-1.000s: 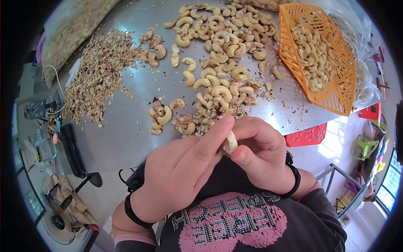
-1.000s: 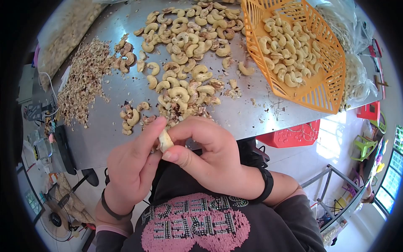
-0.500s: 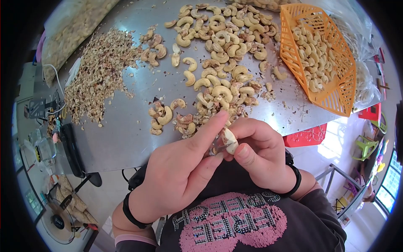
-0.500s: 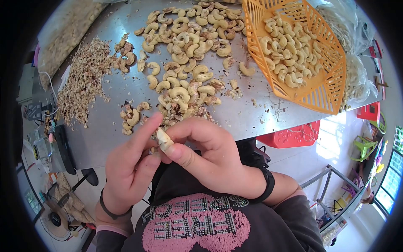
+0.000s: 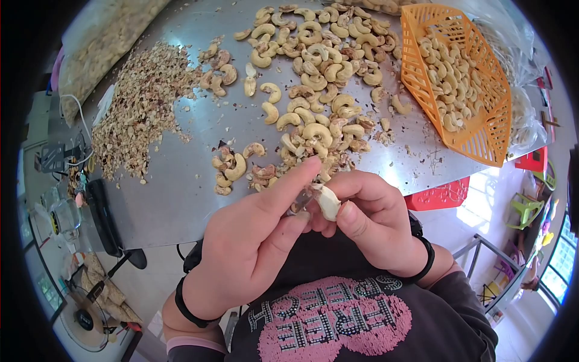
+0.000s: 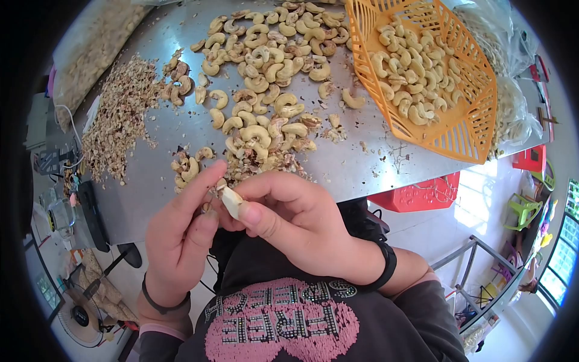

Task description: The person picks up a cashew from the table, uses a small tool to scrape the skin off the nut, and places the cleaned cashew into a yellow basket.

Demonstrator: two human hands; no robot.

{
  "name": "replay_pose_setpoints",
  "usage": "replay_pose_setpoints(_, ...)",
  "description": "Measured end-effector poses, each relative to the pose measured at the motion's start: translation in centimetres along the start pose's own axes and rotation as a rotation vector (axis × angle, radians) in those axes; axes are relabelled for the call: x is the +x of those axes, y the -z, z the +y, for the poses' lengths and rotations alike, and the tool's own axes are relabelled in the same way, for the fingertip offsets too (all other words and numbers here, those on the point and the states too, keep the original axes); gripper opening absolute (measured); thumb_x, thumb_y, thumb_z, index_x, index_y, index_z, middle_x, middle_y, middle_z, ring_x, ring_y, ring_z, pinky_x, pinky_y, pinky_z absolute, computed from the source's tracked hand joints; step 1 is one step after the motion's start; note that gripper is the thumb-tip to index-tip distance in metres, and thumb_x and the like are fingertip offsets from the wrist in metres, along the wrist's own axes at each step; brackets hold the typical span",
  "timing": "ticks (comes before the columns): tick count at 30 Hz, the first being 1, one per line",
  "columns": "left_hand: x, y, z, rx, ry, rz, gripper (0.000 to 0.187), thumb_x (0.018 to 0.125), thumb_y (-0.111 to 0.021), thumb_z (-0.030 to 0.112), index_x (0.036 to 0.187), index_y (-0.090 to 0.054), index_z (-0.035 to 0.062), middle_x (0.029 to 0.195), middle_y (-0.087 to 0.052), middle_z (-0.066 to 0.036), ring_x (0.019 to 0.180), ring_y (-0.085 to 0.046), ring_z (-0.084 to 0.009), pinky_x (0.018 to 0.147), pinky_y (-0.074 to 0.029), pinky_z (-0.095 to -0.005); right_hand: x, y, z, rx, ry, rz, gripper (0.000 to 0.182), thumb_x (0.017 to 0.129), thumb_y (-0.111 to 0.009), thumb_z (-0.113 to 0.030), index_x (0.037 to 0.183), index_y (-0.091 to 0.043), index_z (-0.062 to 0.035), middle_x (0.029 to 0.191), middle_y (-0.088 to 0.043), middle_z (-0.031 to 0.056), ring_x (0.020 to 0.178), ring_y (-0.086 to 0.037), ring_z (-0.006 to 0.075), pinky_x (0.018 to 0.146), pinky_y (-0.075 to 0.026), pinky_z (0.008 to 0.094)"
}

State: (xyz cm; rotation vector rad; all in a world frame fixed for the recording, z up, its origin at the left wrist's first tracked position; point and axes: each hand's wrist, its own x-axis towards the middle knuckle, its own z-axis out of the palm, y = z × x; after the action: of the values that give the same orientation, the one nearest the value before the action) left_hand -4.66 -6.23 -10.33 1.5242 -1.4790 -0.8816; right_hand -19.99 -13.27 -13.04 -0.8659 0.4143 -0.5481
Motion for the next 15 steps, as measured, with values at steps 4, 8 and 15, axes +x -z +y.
replay_pose_setpoints(4,0.02,0.35,0.43,-0.054,0.080,-0.057,0.041,0.080,-0.049,0.007,0.120,-0.041,0.0022,0.076,-0.058,-0.010,0.061,-0.057,-0.0204,0.056,-0.044,-0.0263,-0.09,0.04,-0.01,0.002,-0.025,-0.009,0.021,0.087,-0.046,-0.015,0.101,-0.049,0.0008,0.085,-0.056,0.0058,0.076,-0.051,0.0086,0.064,-0.041,0.0203)
replay_pose_setpoints(8,-0.01,0.21,0.24,-0.063,0.087,-0.055,0.041,0.080,-0.049,0.007,0.120,-0.041,0.0020,0.075,-0.058,-0.011,0.061,-0.057,-0.0208,0.056,-0.044,-0.0268,-0.12,0.10,0.12,0.013,-0.017,-0.012,0.021,0.087,-0.046,-0.014,0.101,-0.049,0.0006,0.085,-0.055,0.0060,0.076,-0.051,0.0088,0.065,-0.041,0.0205)
replay_pose_setpoints(15,0.22,0.18,-0.22,0.089,-0.048,-0.062,0.039,0.080,-0.048,0.003,0.118,-0.043,0.0043,0.077,-0.058,-0.011,0.064,-0.058,-0.0231,0.057,-0.045,-0.0277,-0.22,0.00,0.04,-0.129,0.025,0.010,0.018,0.085,-0.048,-0.010,0.099,-0.050,0.0011,0.087,-0.055,0.0068,0.077,-0.052,0.0101,0.067,-0.042,0.0219)
